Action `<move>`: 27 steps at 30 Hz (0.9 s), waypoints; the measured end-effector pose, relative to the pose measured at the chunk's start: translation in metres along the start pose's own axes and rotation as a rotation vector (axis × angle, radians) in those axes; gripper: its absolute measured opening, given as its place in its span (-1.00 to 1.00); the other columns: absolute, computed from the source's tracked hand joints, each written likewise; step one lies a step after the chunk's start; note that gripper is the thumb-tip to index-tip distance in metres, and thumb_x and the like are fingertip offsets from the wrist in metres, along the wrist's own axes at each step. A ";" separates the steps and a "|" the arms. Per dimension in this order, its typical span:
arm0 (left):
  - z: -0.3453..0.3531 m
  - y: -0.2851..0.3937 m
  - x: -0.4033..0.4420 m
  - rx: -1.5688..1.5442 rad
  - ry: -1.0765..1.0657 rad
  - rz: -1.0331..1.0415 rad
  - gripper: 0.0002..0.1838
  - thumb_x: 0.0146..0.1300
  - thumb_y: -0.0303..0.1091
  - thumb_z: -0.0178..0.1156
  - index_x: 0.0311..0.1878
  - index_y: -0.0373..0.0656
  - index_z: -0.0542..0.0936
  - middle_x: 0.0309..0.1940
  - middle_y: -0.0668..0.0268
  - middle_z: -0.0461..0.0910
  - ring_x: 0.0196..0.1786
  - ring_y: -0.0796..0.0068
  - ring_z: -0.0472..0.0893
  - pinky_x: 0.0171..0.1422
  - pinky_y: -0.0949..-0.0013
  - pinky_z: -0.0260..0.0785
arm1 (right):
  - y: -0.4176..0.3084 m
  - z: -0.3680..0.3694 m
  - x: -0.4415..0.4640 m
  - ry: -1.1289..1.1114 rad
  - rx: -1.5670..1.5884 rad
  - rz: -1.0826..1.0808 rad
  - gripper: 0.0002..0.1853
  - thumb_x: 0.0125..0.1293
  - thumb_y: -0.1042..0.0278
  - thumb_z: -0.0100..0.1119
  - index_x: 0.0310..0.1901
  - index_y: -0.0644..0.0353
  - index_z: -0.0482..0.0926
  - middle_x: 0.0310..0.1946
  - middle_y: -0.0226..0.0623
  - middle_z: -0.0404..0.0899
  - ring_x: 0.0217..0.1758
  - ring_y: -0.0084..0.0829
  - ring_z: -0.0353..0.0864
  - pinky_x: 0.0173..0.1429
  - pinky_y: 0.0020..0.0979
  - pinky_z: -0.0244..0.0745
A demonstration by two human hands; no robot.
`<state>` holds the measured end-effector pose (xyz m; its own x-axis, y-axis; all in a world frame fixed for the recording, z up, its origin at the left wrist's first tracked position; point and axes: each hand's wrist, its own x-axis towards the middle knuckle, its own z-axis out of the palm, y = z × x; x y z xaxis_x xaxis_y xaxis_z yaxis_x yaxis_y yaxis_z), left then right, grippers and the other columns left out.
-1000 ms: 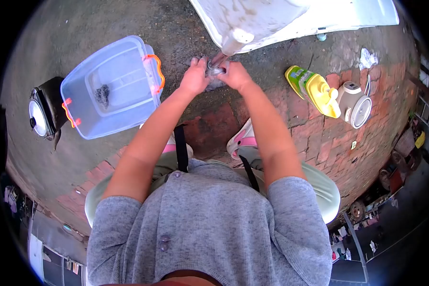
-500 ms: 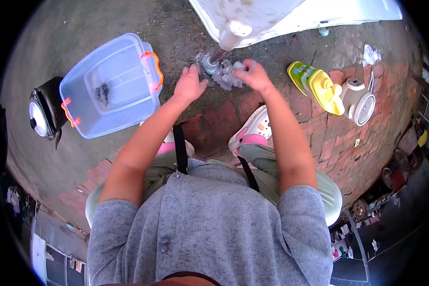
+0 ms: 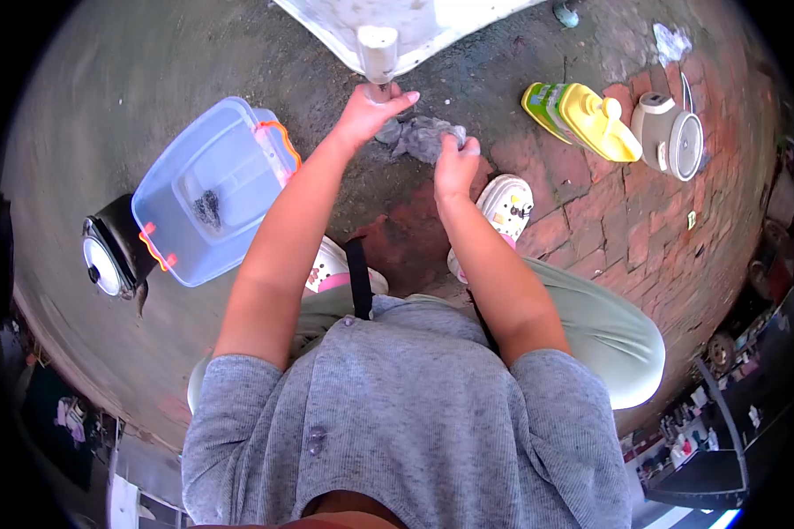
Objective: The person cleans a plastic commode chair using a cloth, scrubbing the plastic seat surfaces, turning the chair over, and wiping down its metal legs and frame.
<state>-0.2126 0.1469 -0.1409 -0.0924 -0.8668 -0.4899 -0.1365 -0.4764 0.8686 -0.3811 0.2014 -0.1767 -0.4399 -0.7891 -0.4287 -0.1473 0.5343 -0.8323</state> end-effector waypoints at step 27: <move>-0.006 0.053 -0.012 -0.499 0.099 0.181 -0.69 0.01 -0.42 0.20 -0.71 -0.09 0.30 -0.79 0.45 0.26 -0.72 0.64 0.22 -0.60 0.50 0.01 | -0.045 0.015 0.027 -1.222 0.347 0.375 -0.46 0.08 0.44 0.20 0.15 0.16 0.34 -0.02 -0.30 0.49 0.03 -0.42 0.48 0.15 -0.36 0.35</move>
<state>-0.2132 0.1316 -0.0889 0.0254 -0.9398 -0.3407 0.3606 -0.3092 0.8800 -0.3727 0.1514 -0.1558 0.6990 -0.4720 -0.5372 0.1204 0.8181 -0.5623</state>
